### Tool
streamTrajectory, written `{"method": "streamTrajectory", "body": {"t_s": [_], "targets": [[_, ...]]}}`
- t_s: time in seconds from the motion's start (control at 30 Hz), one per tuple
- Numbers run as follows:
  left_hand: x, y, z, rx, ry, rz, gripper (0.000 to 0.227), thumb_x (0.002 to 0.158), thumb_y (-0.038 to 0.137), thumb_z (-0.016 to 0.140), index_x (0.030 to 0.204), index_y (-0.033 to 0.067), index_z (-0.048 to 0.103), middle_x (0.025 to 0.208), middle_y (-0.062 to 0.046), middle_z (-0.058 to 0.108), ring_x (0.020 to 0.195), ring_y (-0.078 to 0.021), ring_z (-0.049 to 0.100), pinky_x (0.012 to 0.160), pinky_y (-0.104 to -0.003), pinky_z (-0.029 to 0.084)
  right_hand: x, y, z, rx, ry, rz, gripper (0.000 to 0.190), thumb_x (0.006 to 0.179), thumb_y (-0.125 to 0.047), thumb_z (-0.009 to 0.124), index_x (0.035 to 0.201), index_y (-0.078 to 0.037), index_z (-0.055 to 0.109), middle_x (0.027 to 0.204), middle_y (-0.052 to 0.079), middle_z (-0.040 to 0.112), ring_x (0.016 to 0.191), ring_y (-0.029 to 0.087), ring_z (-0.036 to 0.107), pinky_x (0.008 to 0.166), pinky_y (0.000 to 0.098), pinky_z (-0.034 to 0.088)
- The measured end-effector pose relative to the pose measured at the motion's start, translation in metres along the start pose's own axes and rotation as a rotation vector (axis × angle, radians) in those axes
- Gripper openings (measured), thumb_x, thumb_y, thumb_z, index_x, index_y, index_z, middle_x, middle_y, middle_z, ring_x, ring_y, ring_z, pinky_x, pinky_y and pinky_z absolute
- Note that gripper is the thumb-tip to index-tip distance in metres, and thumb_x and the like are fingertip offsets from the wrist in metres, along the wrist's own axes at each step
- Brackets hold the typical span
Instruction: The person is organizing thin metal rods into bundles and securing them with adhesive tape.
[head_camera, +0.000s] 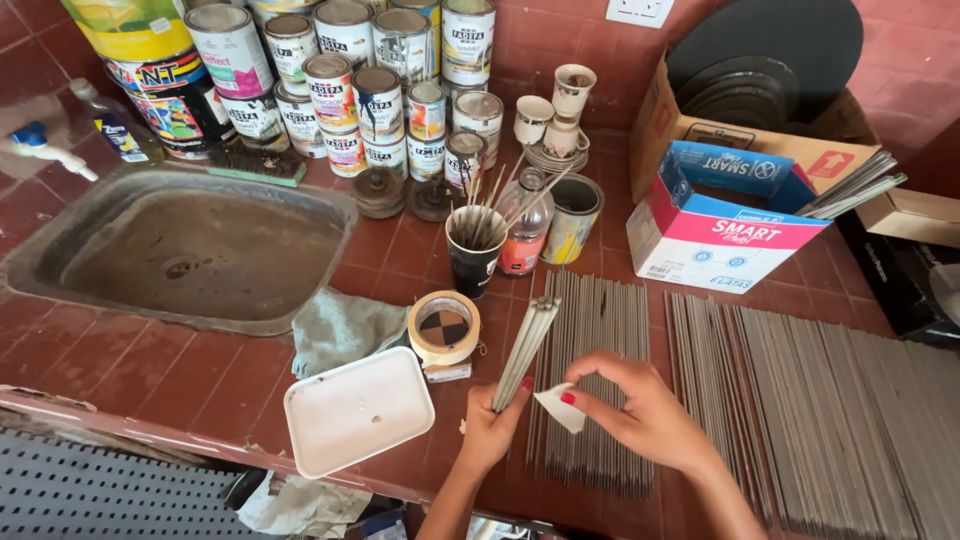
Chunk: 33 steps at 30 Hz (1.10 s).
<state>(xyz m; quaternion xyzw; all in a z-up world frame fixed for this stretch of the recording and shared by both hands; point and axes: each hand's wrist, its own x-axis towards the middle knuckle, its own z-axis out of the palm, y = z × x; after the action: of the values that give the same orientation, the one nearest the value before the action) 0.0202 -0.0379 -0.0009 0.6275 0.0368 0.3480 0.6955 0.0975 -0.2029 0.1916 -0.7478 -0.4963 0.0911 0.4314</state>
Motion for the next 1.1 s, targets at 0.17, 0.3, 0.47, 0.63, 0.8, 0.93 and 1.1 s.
{"method": "streamTrajectory", "body": {"t_s": [0.17,0.3,0.47,0.63,0.8,0.93,1.1], "targets": [[0.001,-0.009,0.002,0.014,-0.052,-0.015,0.019,0.091,-0.001,0.067,0.073,0.0015,0.065,0.054,0.005,0.046,0.049,-0.0069,0.033,0.044,-0.025,0.028,0.015,0.002,-0.004,-0.262,-0.087,0.053,0.043,0.082,-0.01,0.072,0.121,-0.015,0.056,0.098,0.001,0.078,0.071,0.016,0.074,0.064,0.0337,0.058],[-0.017,-0.016,0.013,-0.058,-0.059,-0.224,0.044,0.098,0.011,0.07,0.058,0.0116,0.052,0.05,0.006,0.042,0.043,-0.0067,0.03,0.041,-0.026,0.022,0.022,-0.019,-0.026,-0.315,-0.176,0.161,0.103,0.082,-0.013,0.075,0.164,-0.014,0.013,0.091,-0.002,0.076,0.077,0.015,0.076,0.069,0.0337,0.057],[-0.022,0.025,0.026,-0.137,-0.082,-0.393,0.047,0.1,0.016,0.071,0.056,0.009,0.054,0.048,0.004,0.044,0.042,-0.007,0.034,0.039,-0.025,0.026,0.018,-0.022,-0.04,-0.465,-0.232,-0.025,0.121,0.079,-0.023,0.083,0.164,-0.003,-0.002,0.1,0.0,0.073,0.087,0.019,0.069,0.079,0.0337,0.054],[-0.021,0.044,0.031,-0.14,-0.111,-0.413,0.042,0.1,0.014,0.07,0.06,0.006,0.057,0.052,0.005,0.046,0.048,-0.0061,0.035,0.043,-0.025,0.027,0.025,-0.036,-0.044,-0.537,-0.281,-0.123,0.12,0.083,-0.027,0.082,0.162,0.001,-0.004,0.099,0.0,0.072,0.1,0.02,0.066,0.084,0.0344,0.053],[-0.022,0.057,0.033,-0.308,-0.15,-0.54,0.048,0.104,0.018,0.065,0.059,0.0081,0.052,0.044,0.001,0.044,0.033,-0.0085,0.033,0.034,-0.025,0.025,0.032,-0.036,-0.044,-0.566,-0.254,-0.257,0.115,0.083,-0.03,0.081,0.16,0.009,0.004,0.1,0.006,0.071,0.107,0.027,0.063,0.09,0.0389,0.051],[-0.022,0.063,0.032,-0.34,-0.151,-0.583,0.04,0.103,0.017,0.067,0.066,0.0055,0.057,0.045,0.0,0.044,0.033,-0.0084,0.032,0.033,-0.025,0.025,0.035,-0.037,-0.041,-0.563,-0.178,-0.292,0.117,0.083,-0.031,0.082,0.16,0.01,0.003,0.09,0.003,0.071,0.106,0.027,0.063,0.096,0.0382,0.046],[-0.02,0.063,0.032,-0.343,-0.168,-0.581,0.047,0.105,0.018,0.066,0.06,0.0086,0.051,0.042,0.0,0.043,0.03,-0.0093,0.031,0.031,-0.025,0.024,0.033,-0.048,-0.043,-0.678,-0.128,-0.41,0.112,0.081,-0.027,0.082,0.157,0.012,0.009,0.085,0.003,0.069,0.088,0.024,0.068,0.104,0.0444,0.045]]}}
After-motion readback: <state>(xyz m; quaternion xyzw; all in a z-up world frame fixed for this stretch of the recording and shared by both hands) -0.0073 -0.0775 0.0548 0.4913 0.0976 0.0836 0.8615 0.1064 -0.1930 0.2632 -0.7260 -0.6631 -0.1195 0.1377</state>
